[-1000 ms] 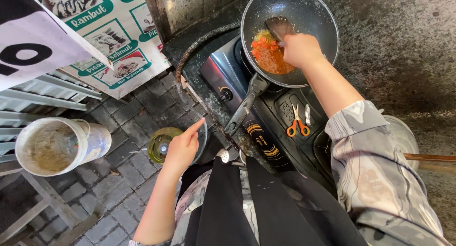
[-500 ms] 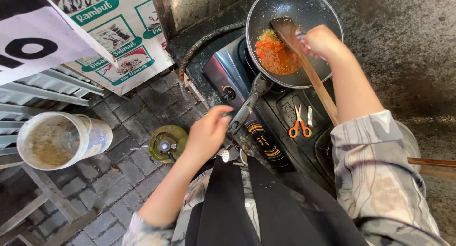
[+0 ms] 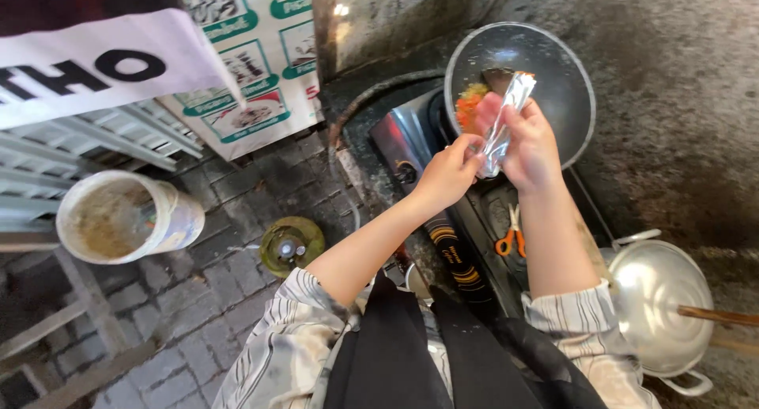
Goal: Sautéing ingredients in a pan and adding seasoning from a packet
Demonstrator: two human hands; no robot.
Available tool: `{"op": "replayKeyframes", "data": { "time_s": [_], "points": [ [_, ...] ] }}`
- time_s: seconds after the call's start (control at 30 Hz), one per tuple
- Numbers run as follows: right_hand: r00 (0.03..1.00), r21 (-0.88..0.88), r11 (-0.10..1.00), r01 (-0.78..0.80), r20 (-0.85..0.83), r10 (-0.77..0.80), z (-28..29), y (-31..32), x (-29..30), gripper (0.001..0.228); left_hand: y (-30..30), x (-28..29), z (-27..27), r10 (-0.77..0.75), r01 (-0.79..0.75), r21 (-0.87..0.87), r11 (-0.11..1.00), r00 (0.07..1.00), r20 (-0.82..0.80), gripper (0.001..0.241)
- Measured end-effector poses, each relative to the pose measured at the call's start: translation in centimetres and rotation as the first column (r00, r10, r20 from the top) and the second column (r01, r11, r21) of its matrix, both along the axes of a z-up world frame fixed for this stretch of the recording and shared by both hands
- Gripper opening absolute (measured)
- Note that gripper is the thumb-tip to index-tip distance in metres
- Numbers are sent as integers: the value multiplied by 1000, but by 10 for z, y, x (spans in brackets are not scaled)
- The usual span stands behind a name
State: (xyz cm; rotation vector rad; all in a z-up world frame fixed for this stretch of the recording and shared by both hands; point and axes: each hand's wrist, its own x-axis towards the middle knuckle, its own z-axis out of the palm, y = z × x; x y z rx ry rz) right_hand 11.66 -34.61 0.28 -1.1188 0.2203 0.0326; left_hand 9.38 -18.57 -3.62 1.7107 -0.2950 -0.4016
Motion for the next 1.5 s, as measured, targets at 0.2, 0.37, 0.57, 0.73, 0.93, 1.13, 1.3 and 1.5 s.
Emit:
{"op": "replayKeyframes", "data": {
  "time_s": [0.2,0.37,0.57,0.73,0.93,1.13,1.3,1.5],
  "points": [
    [995,-172,981,-94,-48,87,-8,56,-32,49,29,-5,-45,159,-157,-32,987,985,60,23],
    [991,-212,977,23,-123,-50,5,98,-56,33,14,-2,-37,200,-210,-110,972,975,-93,31],
    [950,-803,521,289,174,-258,-90,-19,-30,12,-54,-5,-34,33,-54,-117,992,984,-174,27],
    [939,-832,523,185,-8,-344,-73,-49,-27,25,-73,-11,-8,-79,85,161,983,996,-45,27],
    [936,-767,598,-232,-343,-77,-4,-50,-30,43,-127,-47,-32,-177,-42,368,929,823,540,10],
    [969,-920,369,-134,-200,-147,33,-39,-26,32,-141,-50,-35,-13,-384,367,848,675,737,9],
    [989,-963,-229,-138,-145,11,-45,-141,26,27,-103,-47,7,-289,-13,522,853,821,493,62],
    [940,-868,-420,-266,-329,84,-20,-119,39,20,-38,-42,43,-468,303,492,816,846,254,66]
  ]
}}
